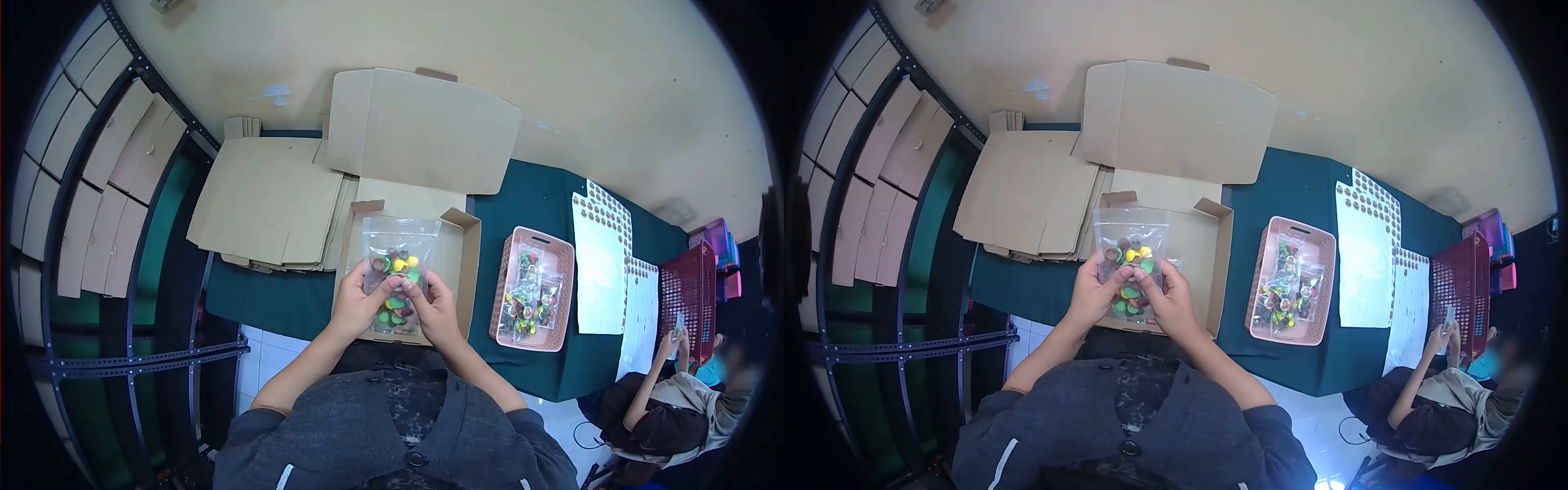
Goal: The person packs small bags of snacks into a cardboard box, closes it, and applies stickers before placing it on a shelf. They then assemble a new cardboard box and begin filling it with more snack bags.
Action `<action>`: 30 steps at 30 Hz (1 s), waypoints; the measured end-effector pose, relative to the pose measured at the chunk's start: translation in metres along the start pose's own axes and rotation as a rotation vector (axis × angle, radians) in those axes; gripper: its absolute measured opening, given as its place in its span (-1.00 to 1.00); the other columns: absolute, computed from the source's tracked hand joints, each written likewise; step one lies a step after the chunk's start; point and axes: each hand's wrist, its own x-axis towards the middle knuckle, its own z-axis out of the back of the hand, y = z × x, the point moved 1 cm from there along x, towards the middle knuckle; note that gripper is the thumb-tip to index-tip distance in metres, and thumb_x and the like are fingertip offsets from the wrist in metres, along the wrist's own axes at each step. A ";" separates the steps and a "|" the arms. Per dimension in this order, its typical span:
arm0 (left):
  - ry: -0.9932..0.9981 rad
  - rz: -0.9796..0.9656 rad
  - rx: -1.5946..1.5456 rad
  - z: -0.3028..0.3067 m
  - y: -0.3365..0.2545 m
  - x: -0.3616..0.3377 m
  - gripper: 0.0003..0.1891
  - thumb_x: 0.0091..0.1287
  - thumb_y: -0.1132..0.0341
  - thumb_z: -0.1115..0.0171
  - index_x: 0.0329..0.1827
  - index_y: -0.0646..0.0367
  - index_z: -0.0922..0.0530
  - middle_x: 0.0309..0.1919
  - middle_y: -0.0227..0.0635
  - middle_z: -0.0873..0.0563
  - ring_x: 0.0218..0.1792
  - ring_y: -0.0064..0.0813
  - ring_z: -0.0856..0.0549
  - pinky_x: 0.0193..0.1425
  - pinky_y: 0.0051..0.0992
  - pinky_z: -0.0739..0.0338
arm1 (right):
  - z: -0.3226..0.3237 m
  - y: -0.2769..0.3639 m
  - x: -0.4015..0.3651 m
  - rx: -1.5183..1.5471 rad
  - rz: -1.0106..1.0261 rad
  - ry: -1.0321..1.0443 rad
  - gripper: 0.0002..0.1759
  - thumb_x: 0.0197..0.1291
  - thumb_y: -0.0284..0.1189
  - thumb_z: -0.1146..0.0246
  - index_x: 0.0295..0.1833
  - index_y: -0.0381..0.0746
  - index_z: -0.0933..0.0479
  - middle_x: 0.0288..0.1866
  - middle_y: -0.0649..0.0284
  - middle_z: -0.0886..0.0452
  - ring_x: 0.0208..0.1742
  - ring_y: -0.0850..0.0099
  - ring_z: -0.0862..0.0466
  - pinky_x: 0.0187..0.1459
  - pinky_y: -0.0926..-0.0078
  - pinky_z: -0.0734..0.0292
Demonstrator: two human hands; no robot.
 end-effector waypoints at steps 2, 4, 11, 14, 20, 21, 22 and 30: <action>0.001 0.032 0.061 0.000 -0.002 -0.005 -0.74 0.36 0.35 -0.19 0.02 0.28 -0.45 -0.16 -0.36 -0.64 -0.14 -0.65 -0.61 -0.06 -0.59 -0.52 | -0.003 0.010 -0.005 0.008 -0.059 0.050 -0.71 0.36 -0.38 -0.11 0.09 -0.31 -0.43 -0.11 0.28 -0.54 -0.13 0.57 -0.57 -0.30 0.62 -0.64; -0.006 0.030 0.074 0.000 0.001 -0.006 -0.74 0.37 0.35 -0.18 0.02 0.30 -0.45 -0.16 -0.36 -0.64 -0.14 -0.66 -0.61 -0.06 -0.59 -0.52 | -0.003 0.011 -0.006 0.005 -0.044 0.031 -0.71 0.37 -0.38 -0.10 0.10 -0.32 -0.42 -0.13 0.28 -0.55 -0.17 0.58 -0.58 -0.30 0.62 -0.64; -0.052 -0.062 0.079 -0.013 -0.001 -0.009 -0.73 0.40 0.31 -0.13 0.05 0.30 -0.47 -0.21 -0.40 -0.64 -0.19 -0.67 -0.61 -0.11 -0.62 -0.53 | -0.005 0.018 -0.013 -0.100 -0.009 0.023 -0.69 0.39 -0.33 -0.07 0.08 -0.33 -0.43 -0.17 0.29 -0.57 -0.22 0.62 -0.58 -0.33 0.65 -0.61; -0.003 0.011 0.115 -0.013 -0.009 -0.013 -0.71 0.43 0.29 -0.08 0.10 0.28 -0.45 -0.19 -0.40 -0.64 -0.17 -0.69 -0.60 -0.14 -0.65 -0.53 | 0.000 0.021 -0.015 -0.108 -0.084 0.049 -0.67 0.39 -0.30 -0.07 0.08 -0.33 -0.43 -0.18 0.30 -0.57 -0.24 0.62 -0.57 -0.34 0.67 -0.59; 0.008 0.083 0.143 -0.006 -0.005 -0.014 -0.66 0.43 0.21 -0.09 0.10 0.29 -0.43 -0.17 -0.36 -0.65 -0.16 -0.67 -0.61 -0.13 -0.63 -0.54 | 0.011 0.017 -0.015 0.021 -0.158 0.060 -0.65 0.38 -0.29 -0.10 0.10 -0.32 -0.43 -0.19 0.30 -0.56 -0.25 0.62 -0.56 -0.37 0.68 -0.56; 0.009 0.082 0.142 -0.005 -0.005 -0.014 -0.66 0.43 0.21 -0.09 0.10 0.29 -0.43 -0.17 -0.36 -0.65 -0.16 -0.67 -0.61 -0.13 -0.63 -0.54 | 0.011 0.017 -0.015 0.020 -0.158 0.060 -0.65 0.38 -0.29 -0.10 0.10 -0.32 -0.43 -0.19 0.30 -0.56 -0.25 0.62 -0.56 -0.37 0.68 -0.56; 0.051 0.091 0.136 -0.005 -0.005 -0.015 -0.65 0.42 0.25 -0.10 0.15 0.28 -0.39 -0.10 -0.34 -0.62 -0.11 -0.64 -0.60 -0.06 -0.59 -0.52 | 0.012 0.017 -0.015 0.045 -0.126 0.055 -0.64 0.37 -0.28 -0.10 0.11 -0.32 -0.42 -0.20 0.30 -0.56 -0.25 0.62 -0.56 -0.38 0.67 -0.56; 0.212 0.048 0.403 -0.004 -0.005 -0.016 -0.58 0.27 0.45 -0.27 0.15 0.28 -0.34 -0.02 -0.29 -0.58 -0.01 -0.57 -0.58 0.07 -0.52 -0.50 | 0.009 0.021 -0.016 -0.054 -0.115 0.036 -0.60 0.37 -0.23 -0.10 0.15 -0.30 -0.40 -0.21 0.31 -0.57 -0.30 0.64 -0.57 -0.43 0.72 -0.50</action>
